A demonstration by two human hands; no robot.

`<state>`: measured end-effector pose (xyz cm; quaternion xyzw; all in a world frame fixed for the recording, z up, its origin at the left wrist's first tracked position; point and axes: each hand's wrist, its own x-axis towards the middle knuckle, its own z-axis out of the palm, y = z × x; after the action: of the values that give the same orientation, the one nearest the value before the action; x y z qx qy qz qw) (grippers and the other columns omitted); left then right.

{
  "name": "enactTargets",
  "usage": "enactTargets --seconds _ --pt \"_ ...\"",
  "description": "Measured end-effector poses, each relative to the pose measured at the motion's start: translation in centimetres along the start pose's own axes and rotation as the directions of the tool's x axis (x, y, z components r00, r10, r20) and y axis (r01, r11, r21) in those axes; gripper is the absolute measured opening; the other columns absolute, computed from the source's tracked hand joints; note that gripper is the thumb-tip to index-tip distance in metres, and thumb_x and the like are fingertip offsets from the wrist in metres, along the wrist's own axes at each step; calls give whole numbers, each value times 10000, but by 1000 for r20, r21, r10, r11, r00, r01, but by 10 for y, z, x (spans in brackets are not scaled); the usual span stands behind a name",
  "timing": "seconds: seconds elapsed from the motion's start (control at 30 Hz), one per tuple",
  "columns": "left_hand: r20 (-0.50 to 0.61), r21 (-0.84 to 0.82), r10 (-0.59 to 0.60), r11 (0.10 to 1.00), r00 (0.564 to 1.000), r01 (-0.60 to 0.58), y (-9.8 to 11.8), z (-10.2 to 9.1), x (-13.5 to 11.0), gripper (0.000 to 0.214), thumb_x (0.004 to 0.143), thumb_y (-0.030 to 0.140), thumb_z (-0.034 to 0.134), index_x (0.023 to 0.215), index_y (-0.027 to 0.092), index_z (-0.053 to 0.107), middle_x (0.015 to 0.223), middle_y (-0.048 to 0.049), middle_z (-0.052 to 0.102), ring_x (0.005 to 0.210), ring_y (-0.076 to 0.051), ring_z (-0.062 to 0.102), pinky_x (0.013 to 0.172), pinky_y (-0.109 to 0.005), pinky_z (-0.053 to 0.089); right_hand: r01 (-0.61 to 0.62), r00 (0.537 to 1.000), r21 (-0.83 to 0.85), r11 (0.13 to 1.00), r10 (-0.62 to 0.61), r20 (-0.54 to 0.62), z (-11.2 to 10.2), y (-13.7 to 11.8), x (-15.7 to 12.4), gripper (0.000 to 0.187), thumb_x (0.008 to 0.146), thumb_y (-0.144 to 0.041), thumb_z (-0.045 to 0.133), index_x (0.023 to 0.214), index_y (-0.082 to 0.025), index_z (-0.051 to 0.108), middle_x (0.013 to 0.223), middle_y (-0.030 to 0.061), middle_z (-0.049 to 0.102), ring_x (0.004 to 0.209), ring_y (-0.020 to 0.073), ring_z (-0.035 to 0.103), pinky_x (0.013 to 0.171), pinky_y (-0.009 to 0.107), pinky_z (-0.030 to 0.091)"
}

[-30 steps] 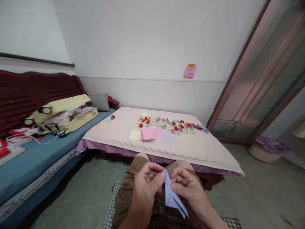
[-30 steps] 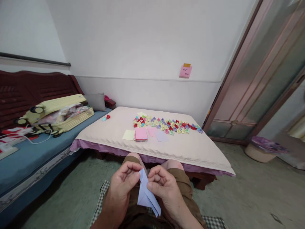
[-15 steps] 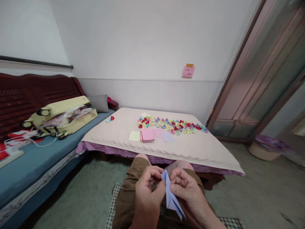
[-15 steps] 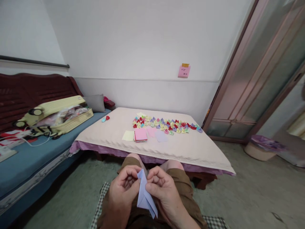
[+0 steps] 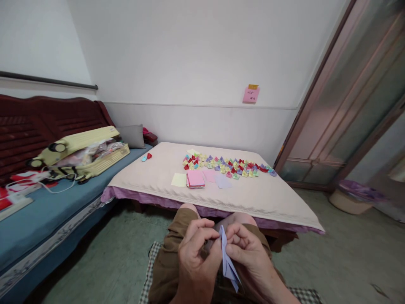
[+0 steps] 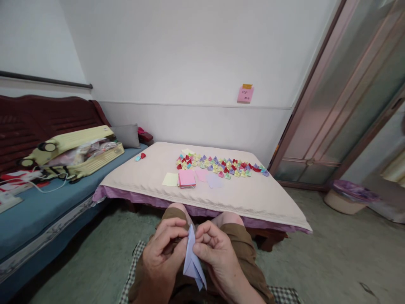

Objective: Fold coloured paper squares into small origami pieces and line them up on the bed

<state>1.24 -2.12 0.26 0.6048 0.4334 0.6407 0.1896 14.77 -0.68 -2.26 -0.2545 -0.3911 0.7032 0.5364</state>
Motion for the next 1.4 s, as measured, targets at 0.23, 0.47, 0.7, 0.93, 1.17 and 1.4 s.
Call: enactTargets --seconds 0.23,0.47,0.7,0.93,1.17,1.4 --pt "74 -319 -376 868 923 380 -7 3 10 74 573 133 694 544 162 633 783 -58 648 715 -179 630 601 -235 483 -36 999 -26 999 36 13 -3 1 0 286 636 -234 838 753 -170 585 619 -26 605 514 71 503 499 170 343" --pt "310 -444 -465 700 829 559 -20 3 15 125 488 99 738 580 143 665 765 -35 631 607 -115 565 578 -222 449 -75 997 -32 997 76 28 -5 -2 -1 264 627 -199 841 737 -160 603 593 -26 623 493 56 486 495 161 330" --pt "447 -396 -465 663 764 635 -18 -4 15 54 578 147 701 628 156 722 756 -47 674 727 -164 591 690 -255 446 -89 994 16 996 88 64 -6 -2 -1 266 618 -190 843 731 -154 604 604 -24 638 497 61 501 492 163 338" --pt "451 -211 -385 830 805 516 -11 -11 21 141 697 176 611 610 152 718 747 -71 684 711 -174 587 670 -269 428 -127 988 3 992 126 86 -12 -1 0 284 615 -189 841 744 -156 590 617 -12 655 505 76 512 500 180 328" --pt "435 -232 -292 877 851 420 -27 -8 17 111 639 167 671 532 156 640 683 -41 650 596 -133 520 545 -233 364 -119 988 -66 991 124 87 -13 -4 1 292 606 -222 849 730 -159 592 573 -36 600 469 63 463 483 182 302" --pt "509 -178 -330 863 795 472 -20 -5 17 164 669 182 616 510 159 579 608 -3 564 598 -123 467 587 -234 359 -94 993 -140 986 103 55 -11 -14 0 277 607 -243 841 728 -163 605 569 -38 577 458 52 417 449 165 285"
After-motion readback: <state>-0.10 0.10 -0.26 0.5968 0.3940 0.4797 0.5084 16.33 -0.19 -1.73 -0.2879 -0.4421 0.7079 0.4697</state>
